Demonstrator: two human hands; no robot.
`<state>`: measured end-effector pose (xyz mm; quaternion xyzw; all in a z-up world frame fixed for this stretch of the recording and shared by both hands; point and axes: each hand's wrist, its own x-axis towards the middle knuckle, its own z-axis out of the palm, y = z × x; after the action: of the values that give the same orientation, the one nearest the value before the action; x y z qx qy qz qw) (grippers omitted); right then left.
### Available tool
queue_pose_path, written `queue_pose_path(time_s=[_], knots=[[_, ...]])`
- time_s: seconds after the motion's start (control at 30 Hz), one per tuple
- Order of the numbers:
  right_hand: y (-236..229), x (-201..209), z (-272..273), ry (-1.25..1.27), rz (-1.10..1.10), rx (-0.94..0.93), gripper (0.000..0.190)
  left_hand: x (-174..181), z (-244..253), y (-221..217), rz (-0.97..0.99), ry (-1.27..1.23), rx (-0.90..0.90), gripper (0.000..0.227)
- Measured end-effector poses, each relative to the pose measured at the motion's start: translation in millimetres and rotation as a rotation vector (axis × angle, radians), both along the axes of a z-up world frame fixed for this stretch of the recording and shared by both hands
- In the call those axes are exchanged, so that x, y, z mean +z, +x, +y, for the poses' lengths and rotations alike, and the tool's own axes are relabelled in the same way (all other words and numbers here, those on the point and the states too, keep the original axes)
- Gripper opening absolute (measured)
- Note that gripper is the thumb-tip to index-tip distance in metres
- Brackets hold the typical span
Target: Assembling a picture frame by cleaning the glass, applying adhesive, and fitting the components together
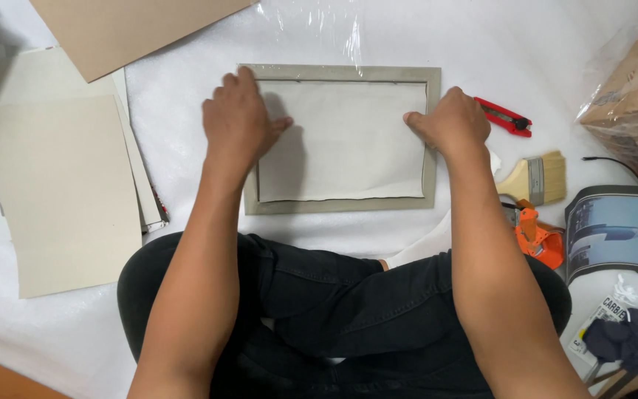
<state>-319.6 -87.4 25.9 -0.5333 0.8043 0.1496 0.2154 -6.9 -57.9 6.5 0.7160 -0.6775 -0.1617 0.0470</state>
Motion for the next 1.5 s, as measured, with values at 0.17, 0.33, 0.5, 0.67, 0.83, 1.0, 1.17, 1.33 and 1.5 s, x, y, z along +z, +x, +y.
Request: queue_pose_path(time_s=[0.17,0.33,0.5,0.67,0.83,1.0,1.17,1.33,1.5], knots=[[33,34,14,0.074,-0.369,0.248,0.023,20,29,-66,0.351,0.278,-0.367,0.023],[54,28,30,0.335,-0.375,0.358,0.021,-25,39,-79,0.201,0.264,-0.559,0.026],[47,6,27,0.379,-0.385,0.325,0.017,-35,43,-83,0.114,0.261,-0.563,0.056],[40,17,22,0.436,-0.270,0.326,0.020,-33,48,-90,0.059,0.240,-0.542,0.070],[57,35,28,0.497,-0.304,0.256,0.019,-36,52,-93,0.040,0.217,-0.535,0.076],[70,33,32,0.643,-0.343,0.313,0.019,-35,51,-92,0.069,0.211,-0.535,0.068],[45,22,27,0.672,-0.185,0.281,0.014,-41,50,-91,0.077,0.218,-0.538,0.066],[27,4,27,0.695,-0.172,0.093,0.019,-40,50,-90,0.077,0.230,-0.538,0.065],[34,13,24,0.653,-0.095,0.204,0.023,-3,38,-75,0.269,0.335,-0.474,0.047]])
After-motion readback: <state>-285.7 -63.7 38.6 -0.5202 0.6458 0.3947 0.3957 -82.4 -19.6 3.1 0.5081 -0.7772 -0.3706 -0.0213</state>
